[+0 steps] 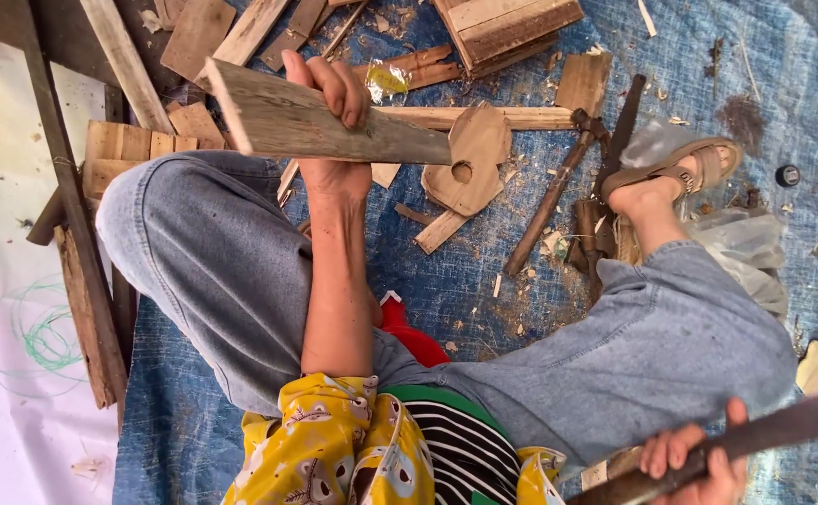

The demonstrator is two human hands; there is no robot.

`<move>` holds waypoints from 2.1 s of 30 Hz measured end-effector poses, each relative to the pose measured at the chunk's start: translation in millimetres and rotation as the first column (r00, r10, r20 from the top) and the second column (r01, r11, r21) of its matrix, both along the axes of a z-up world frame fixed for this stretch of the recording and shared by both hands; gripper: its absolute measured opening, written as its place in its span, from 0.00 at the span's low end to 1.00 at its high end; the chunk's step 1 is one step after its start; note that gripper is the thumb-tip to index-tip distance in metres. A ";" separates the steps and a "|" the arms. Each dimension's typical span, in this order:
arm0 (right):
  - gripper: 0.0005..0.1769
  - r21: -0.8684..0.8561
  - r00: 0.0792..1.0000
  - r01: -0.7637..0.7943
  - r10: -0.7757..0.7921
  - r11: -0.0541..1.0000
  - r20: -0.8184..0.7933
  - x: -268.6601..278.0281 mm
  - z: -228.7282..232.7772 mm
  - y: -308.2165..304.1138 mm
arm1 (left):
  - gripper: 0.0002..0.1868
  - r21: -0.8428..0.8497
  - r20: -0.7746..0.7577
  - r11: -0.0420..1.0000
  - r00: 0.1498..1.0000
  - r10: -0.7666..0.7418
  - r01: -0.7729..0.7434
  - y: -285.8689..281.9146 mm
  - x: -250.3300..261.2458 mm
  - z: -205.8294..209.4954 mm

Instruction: Final shaping of wooden instrument parts using a manual curved blade to shave off thin layers of wood.

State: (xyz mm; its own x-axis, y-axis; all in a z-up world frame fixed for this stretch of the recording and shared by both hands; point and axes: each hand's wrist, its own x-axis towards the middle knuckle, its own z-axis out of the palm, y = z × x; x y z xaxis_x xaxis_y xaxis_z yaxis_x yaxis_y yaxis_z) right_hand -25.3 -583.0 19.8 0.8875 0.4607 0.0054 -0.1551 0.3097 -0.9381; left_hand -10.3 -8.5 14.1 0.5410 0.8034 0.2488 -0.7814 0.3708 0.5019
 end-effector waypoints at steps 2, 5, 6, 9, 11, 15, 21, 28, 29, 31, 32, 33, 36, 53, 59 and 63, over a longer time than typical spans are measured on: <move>0.31 -0.033 0.997 0.078 -0.078 0.996 0.014 15.4 14.2 59.0 | 0.22 0.000 -0.046 1.000 0.999 0.012 -0.012 -0.3 6.0 -7.7; 0.27 -0.101 0.998 0.041 -0.035 0.994 0.053 38.8 14.8 112.3 | 0.19 0.026 -0.104 0.997 0.992 0.077 -0.074 -2.1 19.6 -28.1; 0.28 -0.048 0.999 -0.049 0.049 0.998 0.010 45.7 14.1 129.0 | 0.20 0.029 -0.157 0.996 0.984 0.084 -0.081 -2.3 24.9 -33.2; 0.28 0.004 0.976 -0.217 0.217 0.976 -0.005 56.0 22.9 182.1 | 0.19 0.002 -0.235 0.997 0.969 0.073 -0.075 -4.5 40.6 -50.3; 0.29 -0.001 0.953 -0.300 0.300 0.954 0.033 48.3 40.2 215.2 | 0.18 -0.027 -0.246 0.997 0.968 0.058 -0.067 -10.0 51.0 -61.6; 0.28 -0.561 0.989 -0.089 0.140 0.823 0.050 38.1 64.0 262.0 | 0.22 -0.060 -0.410 0.995 0.911 0.044 -0.076 -17.2 79.6 -99.8; 0.26 -0.821 0.929 -0.048 0.328 0.569 0.173 32.9 79.0 304.4 | 0.24 -0.038 -0.463 0.999 0.886 0.007 -0.028 -42.2 87.4 -89.7; 0.25 -0.838 0.878 -0.011 0.406 0.546 0.253 29.0 78.5 313.1 | 0.25 0.120 -0.497 0.990 0.868 -0.006 0.076 -62.0 80.3 -72.7; 0.25 -0.839 0.879 -0.012 0.405 0.544 0.250 28.8 77.2 312.1 | 0.25 0.118 -0.499 0.990 0.867 -0.009 0.078 -62.8 79.9 -72.8; 0.25 -0.847 0.875 -0.006 0.413 0.531 0.253 29.1 74.5 310.1 | 0.25 0.134 -0.500 0.988 0.866 -0.002 0.079 -63.7 79.1 -72.5; 0.25 -0.848 0.874 -0.007 0.415 0.531 0.252 28.8 74.4 309.7 | 0.25 0.133 -0.501 0.988 0.866 -0.001 0.078 -64.0 78.9 -71.8; 0.25 -0.847 0.874 -0.016 0.418 0.531 0.245 28.3 74.3 309.2 | 0.25 0.130 -0.502 0.988 0.865 -0.008 0.085 -64.3 78.6 -71.0; 0.25 -0.844 0.872 -0.024 0.424 0.535 0.244 25.7 72.1 306.7 | 0.26 0.134 -0.502 0.988 0.865 -0.004 0.083 -67.0 78.9 -72.5; 0.25 -0.862 0.850 0.057 0.428 0.504 0.307 20.1 65.9 302.7 | 0.24 0.165 -0.480 0.982 0.877 -0.002 0.092 -71.8 84.4 -62.2; 0.24 -0.871 0.830 0.117 0.435 0.477 0.349 26.8 61.6 312.5 | 0.26 0.216 -0.577 0.974 0.814 0.067 0.072 -69.2 90.9 -72.7; 0.24 -0.855 0.816 0.136 0.433 0.500 0.384 27.6 62.1 310.6 | 0.25 0.200 -0.546 0.977 0.837 0.043 0.080 -68.4 92.4 -63.9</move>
